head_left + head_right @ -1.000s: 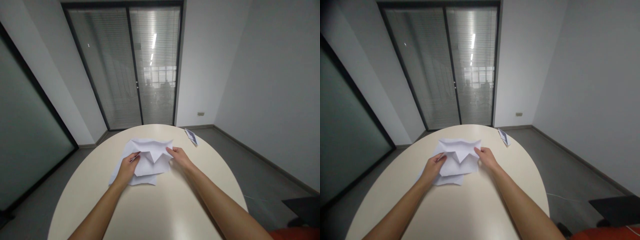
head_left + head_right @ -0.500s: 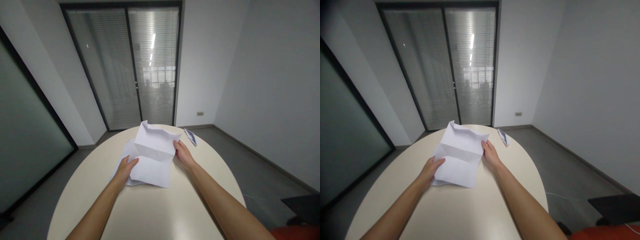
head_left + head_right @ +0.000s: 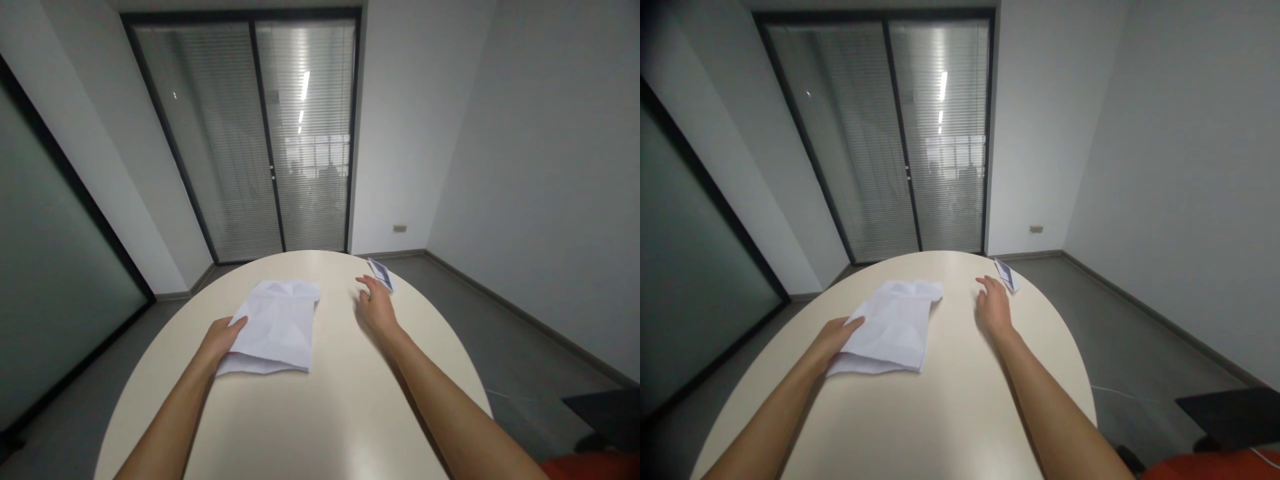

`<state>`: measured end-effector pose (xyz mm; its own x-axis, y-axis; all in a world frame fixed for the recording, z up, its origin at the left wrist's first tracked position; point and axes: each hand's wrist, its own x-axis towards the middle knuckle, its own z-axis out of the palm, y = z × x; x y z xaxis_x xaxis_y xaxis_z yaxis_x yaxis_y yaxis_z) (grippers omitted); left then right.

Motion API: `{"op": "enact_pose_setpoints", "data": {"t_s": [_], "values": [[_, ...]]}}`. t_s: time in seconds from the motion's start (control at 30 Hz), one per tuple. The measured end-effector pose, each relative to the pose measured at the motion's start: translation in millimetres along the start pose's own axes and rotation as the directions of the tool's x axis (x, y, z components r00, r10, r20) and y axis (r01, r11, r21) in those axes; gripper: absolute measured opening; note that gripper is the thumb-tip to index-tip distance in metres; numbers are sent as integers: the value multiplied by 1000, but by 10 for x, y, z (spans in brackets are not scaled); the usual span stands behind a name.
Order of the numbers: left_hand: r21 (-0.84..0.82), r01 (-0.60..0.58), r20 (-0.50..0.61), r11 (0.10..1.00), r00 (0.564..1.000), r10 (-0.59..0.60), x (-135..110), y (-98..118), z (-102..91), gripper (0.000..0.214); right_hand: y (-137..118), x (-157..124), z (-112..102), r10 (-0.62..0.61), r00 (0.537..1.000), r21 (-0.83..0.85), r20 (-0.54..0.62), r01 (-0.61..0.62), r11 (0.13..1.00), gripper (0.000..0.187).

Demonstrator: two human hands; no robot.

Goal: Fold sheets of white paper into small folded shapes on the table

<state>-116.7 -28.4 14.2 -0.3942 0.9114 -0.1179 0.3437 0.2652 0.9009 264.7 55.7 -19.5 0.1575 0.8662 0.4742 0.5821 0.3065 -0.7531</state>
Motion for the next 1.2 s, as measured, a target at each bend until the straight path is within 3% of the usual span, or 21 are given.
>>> {"op": "enact_pose_setpoints", "data": {"t_s": [0.07,0.13,0.2,0.3,0.5,0.6,0.63,0.7,0.73,0.8,0.9,1.03,1.1,1.2], "values": [[142,-67,-63,988,995,77,91,-73,-44,20,177,44,-102,13,999,-294,-50,-27,955,45],[235,-78,-152,969,982,116,177,-142,-60,16,336,73,-170,113,990,-466,-81,-138,874,51],[308,-77,-187,948,972,140,249,-205,-60,21,459,89,-203,215,973,-558,-83,-224,799,54],[407,-83,-202,910,963,178,316,-281,-50,38,555,104,-211,251,968,-617,-27,-213,757,51],[563,-139,-61,815,976,209,241,-311,-59,35,493,124,-240,244,970,-576,-15,-208,791,45],[659,-66,-126,749,972,197,102,-222,-60,47,403,132,-282,262,961,-400,-87,-275,874,47],[693,-87,-157,716,951,267,53,-178,-49,51,366,134,-292,259,958,-328,-124,-286,900,47],[724,-175,-212,668,864,457,-31,-82,4,54,274,136,-290,226,958,-174,-176,-256,951,47],[698,-245,-203,673,834,514,-66,-37,47,53,216,133,-273,202,962,-88,-185,-221,971,46],[551,-380,-184,743,813,552,-128,35,169,54,75,112,-202,156,974,108,-162,-140,984,41],[222,-479,-150,849,844,515,-220,81,400,67,-184,27,-15,109,992,318,-61,-85,944,31],[-126,-458,-113,880,888,446,-315,51,640,84,-517,-178,275,32,989,429,147,-93,899,28],[-176,-445,-115,878,895,430,-318,25,685,85,-636,-292,391,-8,969,438,246,-104,893,29],[-125,-437,-131,891,897,422,-286,1,669,60,-728,-429,503,-59,956,446,288,-79,892,27]]}}
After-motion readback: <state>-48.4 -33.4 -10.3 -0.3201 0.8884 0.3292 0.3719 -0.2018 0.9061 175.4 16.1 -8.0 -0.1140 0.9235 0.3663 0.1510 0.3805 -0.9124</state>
